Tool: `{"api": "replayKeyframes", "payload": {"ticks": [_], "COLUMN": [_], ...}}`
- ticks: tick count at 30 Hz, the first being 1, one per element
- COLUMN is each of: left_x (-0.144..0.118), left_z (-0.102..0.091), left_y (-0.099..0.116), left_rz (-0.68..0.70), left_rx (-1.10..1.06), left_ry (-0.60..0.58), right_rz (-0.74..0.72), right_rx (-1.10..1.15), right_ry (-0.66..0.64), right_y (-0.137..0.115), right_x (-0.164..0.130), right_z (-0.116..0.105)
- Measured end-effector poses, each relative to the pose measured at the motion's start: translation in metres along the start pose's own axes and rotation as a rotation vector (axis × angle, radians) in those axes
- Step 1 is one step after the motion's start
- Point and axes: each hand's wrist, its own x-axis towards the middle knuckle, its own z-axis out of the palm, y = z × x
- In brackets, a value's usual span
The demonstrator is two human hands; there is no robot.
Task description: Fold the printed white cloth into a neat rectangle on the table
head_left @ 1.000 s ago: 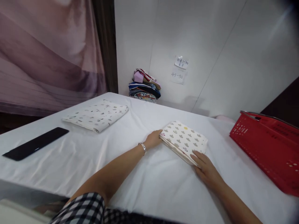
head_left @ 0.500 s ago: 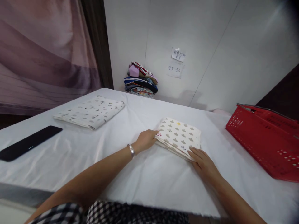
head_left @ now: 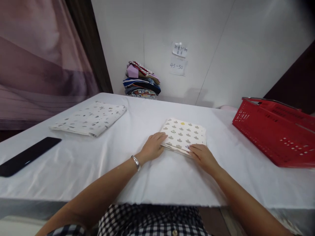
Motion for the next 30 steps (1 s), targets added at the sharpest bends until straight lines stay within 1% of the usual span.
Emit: {"api": "replayKeyframes", "payload": {"ticks": [3, 5, 7, 10, 13, 16, 23, 30], "left_x": [0.010, 0.017, 0.023, 0.027, 0.026, 0.024, 0.024, 0.026], "left_z": [-0.002, -0.001, 0.003, 0.010, 0.015, 0.015, 0.016, 0.018], "left_y": [0.011, 0.016, 0.018, 0.015, 0.013, 0.012, 0.012, 0.012], "left_rz": [0.101, 0.137, 0.157, 0.170, 0.177, 0.175, 0.196, 0.204], "left_rx": [-0.049, -0.083, -0.106, -0.116, -0.114, -0.103, -0.071, -0.061], "left_ry": [-0.056, -0.075, -0.077, -0.065, -0.051, -0.049, -0.065, -0.039], "right_rz": [0.007, 0.017, 0.022, 0.020, 0.003, -0.016, -0.027, 0.029], "right_rx": [0.003, -0.013, -0.031, -0.045, -0.018, 0.007, 0.022, 0.018], "right_ry": [0.013, 0.034, 0.084, 0.157, 0.132, 0.099, 0.165, 0.175], "right_y": [-0.002, -0.001, 0.000, 0.002, 0.002, 0.002, 0.003, 0.004], "right_x": [0.004, 0.004, 0.003, 0.000, -0.005, -0.011, -0.019, -0.024], "right_z": [0.003, 0.005, 0.007, 0.010, 0.013, 0.015, 0.020, 0.013]}}
